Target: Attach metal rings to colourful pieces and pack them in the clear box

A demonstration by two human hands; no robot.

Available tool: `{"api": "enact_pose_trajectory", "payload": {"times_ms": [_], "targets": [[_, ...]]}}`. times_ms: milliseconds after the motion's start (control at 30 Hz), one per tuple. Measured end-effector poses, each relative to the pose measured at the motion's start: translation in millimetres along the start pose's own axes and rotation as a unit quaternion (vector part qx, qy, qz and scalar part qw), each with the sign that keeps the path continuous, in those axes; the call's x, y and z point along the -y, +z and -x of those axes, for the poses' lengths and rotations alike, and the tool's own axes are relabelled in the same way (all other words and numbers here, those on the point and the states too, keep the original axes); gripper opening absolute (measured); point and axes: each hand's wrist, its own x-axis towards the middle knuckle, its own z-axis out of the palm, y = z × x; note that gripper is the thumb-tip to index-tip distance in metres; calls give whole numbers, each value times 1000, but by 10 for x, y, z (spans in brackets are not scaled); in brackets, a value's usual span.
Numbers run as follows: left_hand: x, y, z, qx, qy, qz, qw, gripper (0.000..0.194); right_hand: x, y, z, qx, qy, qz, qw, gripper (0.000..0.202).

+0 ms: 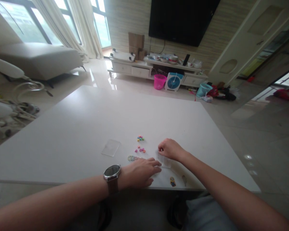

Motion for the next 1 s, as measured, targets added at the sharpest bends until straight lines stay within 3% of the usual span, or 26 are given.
{"api": "enact_pose_trajectory", "payload": {"times_ms": [133, 233, 333, 433, 567, 1000], "targets": [[36, -39, 13, -17, 3, 9, 1000, 44, -19, -69, 18, -12, -10, -32, 999, 12], [173, -162, 18, -40, -23, 23, 999, 37, -28, -158, 64, -30, -5, -73, 997, 10], [394, -324, 47, -98, -90, 28, 991, 26, -22, -220, 121, -48, 7, -111, 993, 12], [598, -420, 94, -119, -152, 31, 981, 15, 4, -235, 167, -55, 6, -131, 990, 20], [717, -385, 139, -125, -180, 34, 975, 16, 51, -238, 205, -46, -7, -133, 990, 27], [833, -222, 30, -97, -188, 36, 977, 25, 122, -264, 214, -41, -30, -145, 988, 26]]}}
